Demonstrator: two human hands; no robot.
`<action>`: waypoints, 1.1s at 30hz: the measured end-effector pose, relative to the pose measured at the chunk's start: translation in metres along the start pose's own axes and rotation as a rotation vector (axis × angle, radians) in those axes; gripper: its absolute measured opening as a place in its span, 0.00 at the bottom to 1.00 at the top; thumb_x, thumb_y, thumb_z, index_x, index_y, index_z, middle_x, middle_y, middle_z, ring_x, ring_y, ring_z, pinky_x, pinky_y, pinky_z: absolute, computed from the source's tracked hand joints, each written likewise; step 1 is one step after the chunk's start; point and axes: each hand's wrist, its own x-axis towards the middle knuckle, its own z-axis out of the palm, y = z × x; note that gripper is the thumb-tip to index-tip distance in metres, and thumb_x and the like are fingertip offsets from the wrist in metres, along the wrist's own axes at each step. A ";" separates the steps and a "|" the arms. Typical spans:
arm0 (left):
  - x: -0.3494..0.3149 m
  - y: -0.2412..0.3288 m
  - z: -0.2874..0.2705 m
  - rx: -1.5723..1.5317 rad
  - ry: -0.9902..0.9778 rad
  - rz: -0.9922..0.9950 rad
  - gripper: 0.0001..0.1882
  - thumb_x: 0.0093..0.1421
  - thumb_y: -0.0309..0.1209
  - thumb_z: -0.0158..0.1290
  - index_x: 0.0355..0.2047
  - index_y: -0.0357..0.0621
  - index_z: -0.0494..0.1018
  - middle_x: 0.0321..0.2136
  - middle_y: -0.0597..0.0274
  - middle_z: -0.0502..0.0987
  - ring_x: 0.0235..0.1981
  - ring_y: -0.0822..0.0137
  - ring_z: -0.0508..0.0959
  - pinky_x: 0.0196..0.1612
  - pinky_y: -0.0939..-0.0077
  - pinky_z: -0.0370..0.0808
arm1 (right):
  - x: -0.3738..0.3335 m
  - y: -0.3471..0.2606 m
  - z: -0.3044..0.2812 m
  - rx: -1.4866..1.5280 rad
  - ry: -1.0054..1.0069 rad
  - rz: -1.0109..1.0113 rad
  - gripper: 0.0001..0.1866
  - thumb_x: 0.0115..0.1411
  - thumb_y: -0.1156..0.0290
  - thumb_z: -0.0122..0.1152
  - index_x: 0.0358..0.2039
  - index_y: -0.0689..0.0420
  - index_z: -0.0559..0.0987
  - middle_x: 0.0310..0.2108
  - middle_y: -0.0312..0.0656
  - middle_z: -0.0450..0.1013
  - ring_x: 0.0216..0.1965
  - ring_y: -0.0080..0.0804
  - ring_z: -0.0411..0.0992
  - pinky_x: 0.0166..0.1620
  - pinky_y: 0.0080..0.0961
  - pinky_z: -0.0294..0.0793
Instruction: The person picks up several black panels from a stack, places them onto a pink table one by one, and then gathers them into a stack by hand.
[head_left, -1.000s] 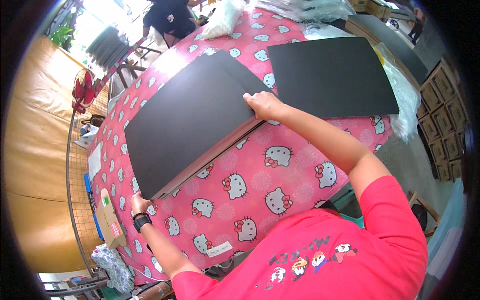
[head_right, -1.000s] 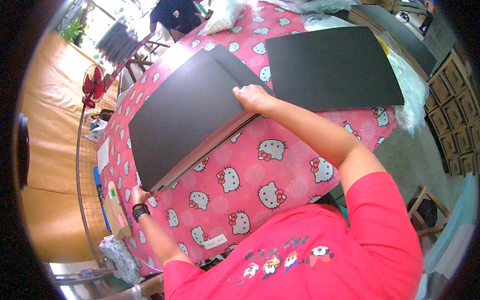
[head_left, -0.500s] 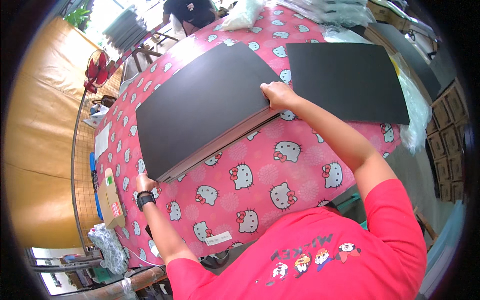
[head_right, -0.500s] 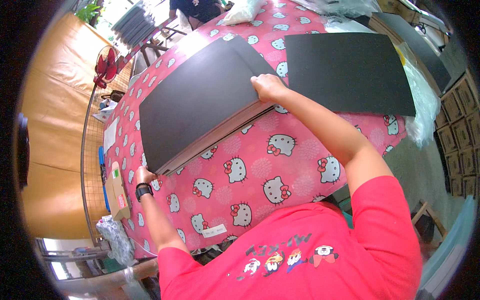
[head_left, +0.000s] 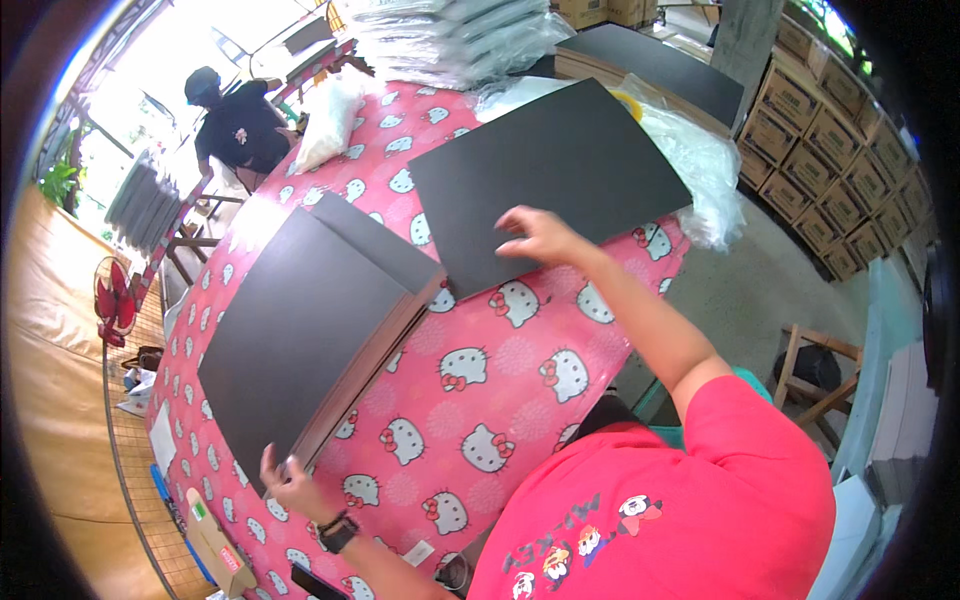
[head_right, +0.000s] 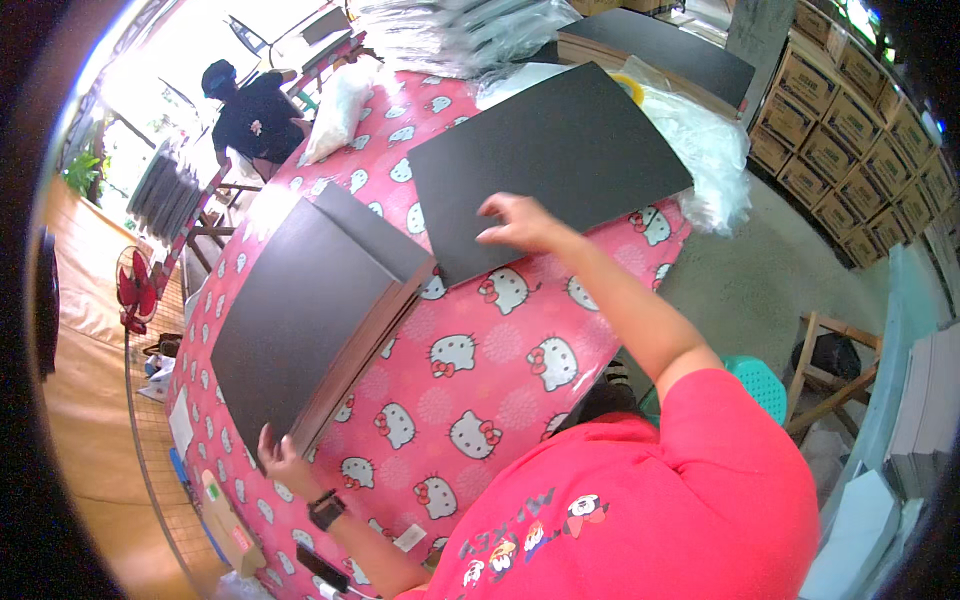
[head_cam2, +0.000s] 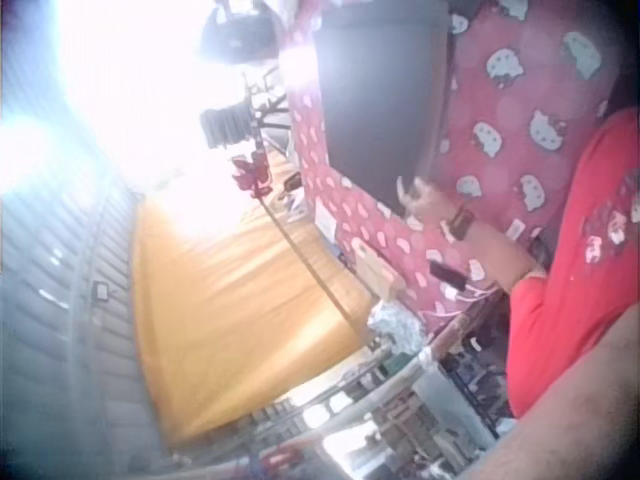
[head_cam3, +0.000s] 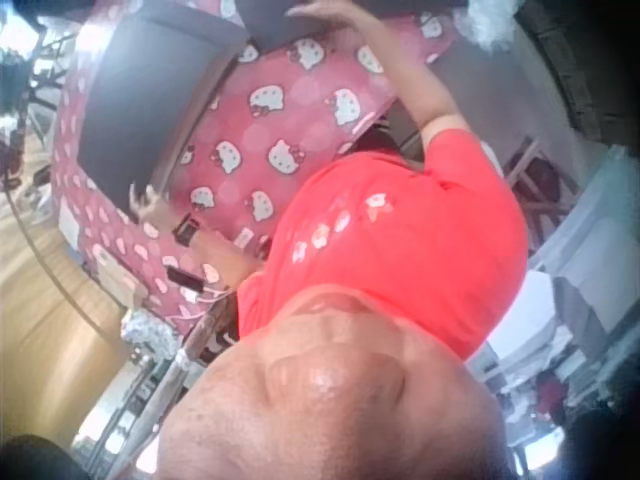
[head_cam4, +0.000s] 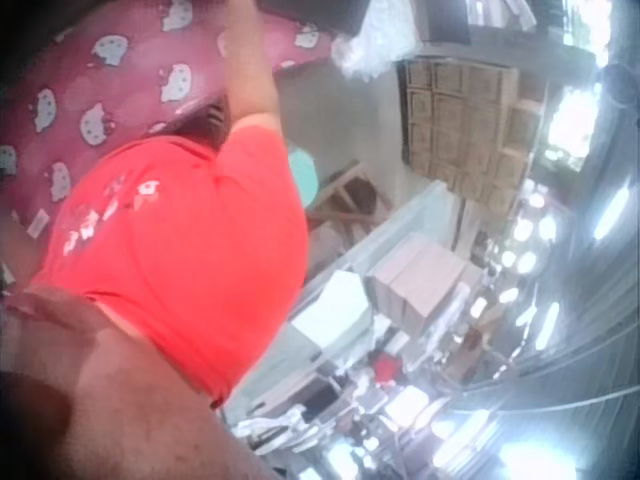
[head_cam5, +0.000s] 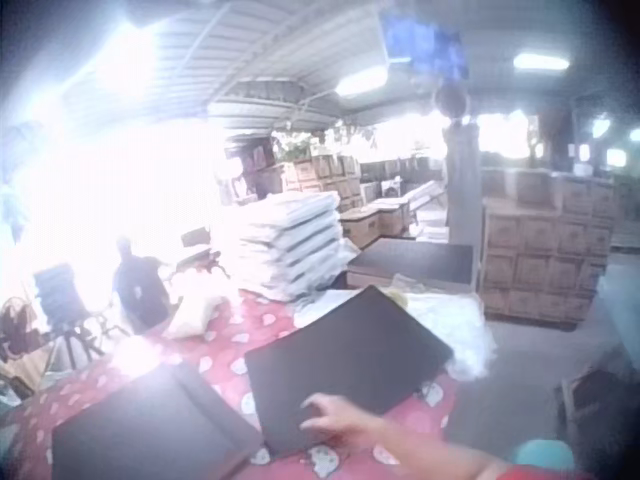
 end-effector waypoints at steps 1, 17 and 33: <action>-0.016 0.031 0.019 -0.185 -0.095 -0.002 0.19 0.47 0.20 0.48 0.43 0.41 0.69 0.41 0.60 0.73 0.41 0.65 0.72 0.46 0.73 0.66 | -0.008 0.016 -0.029 -0.032 0.120 0.067 0.21 0.45 0.62 0.64 0.37 0.60 0.74 0.39 0.48 0.72 0.42 0.36 0.71 0.44 0.28 0.69; 0.003 0.223 0.432 0.425 -0.559 -0.349 0.47 0.44 0.60 0.50 0.52 0.31 0.58 0.52 0.40 0.60 0.55 0.48 0.59 0.53 0.61 0.60 | 0.015 0.223 -0.270 -0.104 0.370 0.496 0.33 0.48 0.55 0.58 0.49 0.66 0.65 0.45 0.57 0.67 0.48 0.47 0.65 0.50 0.32 0.63; -0.014 0.185 0.424 0.091 -0.522 -0.418 0.42 0.43 0.59 0.52 0.47 0.32 0.66 0.43 0.46 0.71 0.47 0.56 0.70 0.48 0.68 0.65 | 0.018 0.166 -0.293 -0.034 0.488 0.380 0.20 0.46 0.63 0.63 0.30 0.69 0.75 0.27 0.51 0.72 0.27 0.41 0.72 0.32 0.31 0.70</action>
